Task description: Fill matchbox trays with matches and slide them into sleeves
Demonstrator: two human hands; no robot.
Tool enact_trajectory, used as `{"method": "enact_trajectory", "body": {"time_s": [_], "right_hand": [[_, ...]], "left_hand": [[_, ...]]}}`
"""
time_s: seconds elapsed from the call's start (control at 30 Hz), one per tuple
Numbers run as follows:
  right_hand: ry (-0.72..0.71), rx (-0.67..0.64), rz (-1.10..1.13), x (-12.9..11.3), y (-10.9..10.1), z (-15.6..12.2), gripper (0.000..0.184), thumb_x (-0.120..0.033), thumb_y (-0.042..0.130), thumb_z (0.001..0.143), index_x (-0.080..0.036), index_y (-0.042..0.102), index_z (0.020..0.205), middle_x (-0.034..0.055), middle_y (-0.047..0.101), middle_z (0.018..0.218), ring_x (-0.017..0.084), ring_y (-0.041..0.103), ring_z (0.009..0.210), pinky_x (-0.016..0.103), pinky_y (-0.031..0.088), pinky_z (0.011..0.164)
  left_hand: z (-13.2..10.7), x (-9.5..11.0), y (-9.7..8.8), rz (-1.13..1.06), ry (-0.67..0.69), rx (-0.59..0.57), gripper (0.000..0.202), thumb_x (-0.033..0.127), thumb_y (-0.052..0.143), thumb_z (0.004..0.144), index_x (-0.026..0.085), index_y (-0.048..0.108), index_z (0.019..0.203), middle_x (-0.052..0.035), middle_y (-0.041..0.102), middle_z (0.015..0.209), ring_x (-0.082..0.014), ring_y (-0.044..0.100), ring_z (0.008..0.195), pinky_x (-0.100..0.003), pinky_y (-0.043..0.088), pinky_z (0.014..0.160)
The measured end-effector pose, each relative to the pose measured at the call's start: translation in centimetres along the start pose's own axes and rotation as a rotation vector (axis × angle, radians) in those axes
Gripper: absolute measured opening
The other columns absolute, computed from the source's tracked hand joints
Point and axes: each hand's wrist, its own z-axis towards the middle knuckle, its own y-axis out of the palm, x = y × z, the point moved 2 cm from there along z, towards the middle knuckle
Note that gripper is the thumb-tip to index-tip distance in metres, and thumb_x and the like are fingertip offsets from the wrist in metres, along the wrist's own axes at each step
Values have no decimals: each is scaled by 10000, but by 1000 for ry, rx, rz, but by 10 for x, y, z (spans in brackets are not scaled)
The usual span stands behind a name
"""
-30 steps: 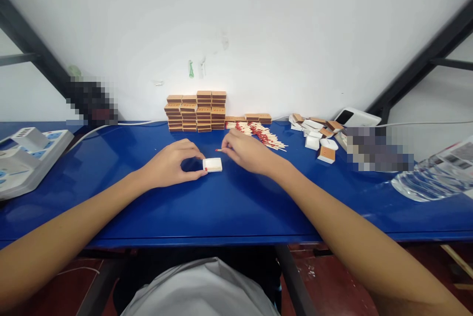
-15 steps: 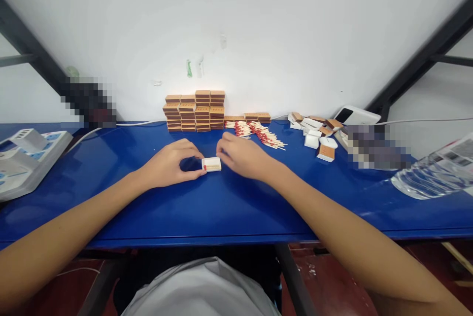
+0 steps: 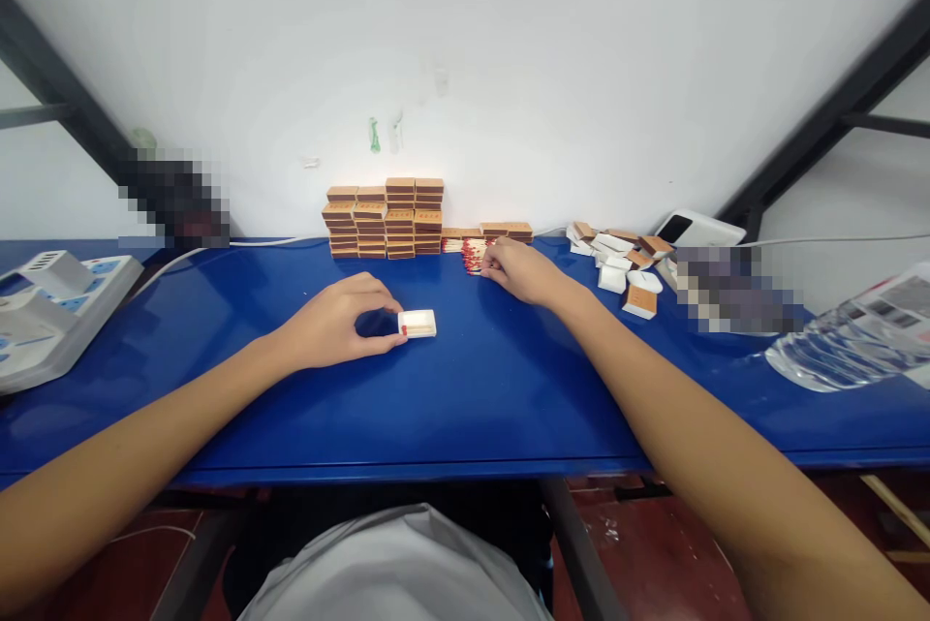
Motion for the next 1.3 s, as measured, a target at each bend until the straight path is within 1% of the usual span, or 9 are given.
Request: {"method": "enact_trajectory", "body": {"time_s": [0.2, 0.33, 0.47, 0.57, 0.67, 0.9, 1.07, 1.2, 1.3], "right_hand": [[-11, -16, -12, -17, -6, -3, 180, -316, 553, 1019, -189, 644, 930, 132, 690, 984, 242, 610, 838, 349, 445, 757], [-105, 11, 85, -61, -14, -12, 214, -347, 539, 1051, -196, 650, 950, 106, 678, 957, 234, 605, 858, 340, 443, 762], [-170, -68, 174, -109, -14, -23, 183, -331, 545, 1068, -200, 660, 1012, 83, 654, 1035, 200, 603, 841, 319, 447, 751], [-178, -120, 140, -129, -10, -27, 145, -276, 539, 1076, -197, 648, 1019, 79, 649, 1068, 184, 599, 807, 314, 436, 734], [-172, -138, 95, -135, -7, -27, 126, -242, 545, 1074, -193, 647, 1018, 78, 649, 1071, 182, 601, 802, 313, 429, 738], [-153, -159, 202, -136, -2, -28, 100, -245, 570, 1054, -196, 648, 1016, 67, 647, 1065, 171, 606, 806, 304, 436, 728], [-158, -108, 277, -130, -2, -25, 134, -306, 587, 1040, -213, 667, 986, 63, 663, 999, 184, 611, 817, 311, 448, 735], [-61, 44, 128, -94, -9, -16, 186, -336, 585, 1036, -207, 680, 943, 76, 679, 919, 213, 610, 815, 336, 440, 746], [83, 94, -53, -48, -11, -11, 133, -271, 600, 1000, -187, 704, 997, 127, 699, 1035, 242, 629, 858, 357, 439, 764]], "left_hand": [[0, 0, 0, 1, 5, 8, 239, 417, 781, 950, 212, 798, 1073, -58, 765, 1049, -243, 658, 980, -390, 531, 862], [0, -1, 1, -1, 0, 11, 237, 410, 792, 945, 212, 796, 1075, -53, 764, 1041, -242, 656, 980, -387, 530, 864], [0, -2, 2, 5, 4, 8, 239, 407, 792, 943, 214, 790, 1083, -59, 758, 1030, -249, 657, 975, -386, 529, 849], [0, -2, 2, 11, 12, 18, 239, 409, 785, 945, 206, 783, 1072, -64, 755, 1023, -250, 658, 970, -388, 532, 850], [-1, -3, 3, 12, 22, 19, 225, 395, 777, 950, 195, 773, 1052, -63, 756, 1019, -247, 652, 966, -388, 532, 842], [0, -3, 4, 11, 1, 10, 229, 421, 767, 959, 201, 752, 1022, -60, 758, 1021, -245, 642, 972, -386, 524, 838], [-1, -3, 3, 21, -25, -10, 299, 458, 762, 955, 197, 760, 1100, -72, 750, 1046, -259, 643, 997, -403, 537, 864], [-2, -4, 4, 20, -47, -37, 347, 491, 750, 957, 216, 784, 1166, -89, 742, 1124, -273, 654, 1049, -421, 548, 910], [-2, -4, 4, 17, -56, -60, 323, 490, 741, 961, 217, 803, 1122, -95, 738, 1135, -273, 655, 1049, -414, 551, 897]]}}
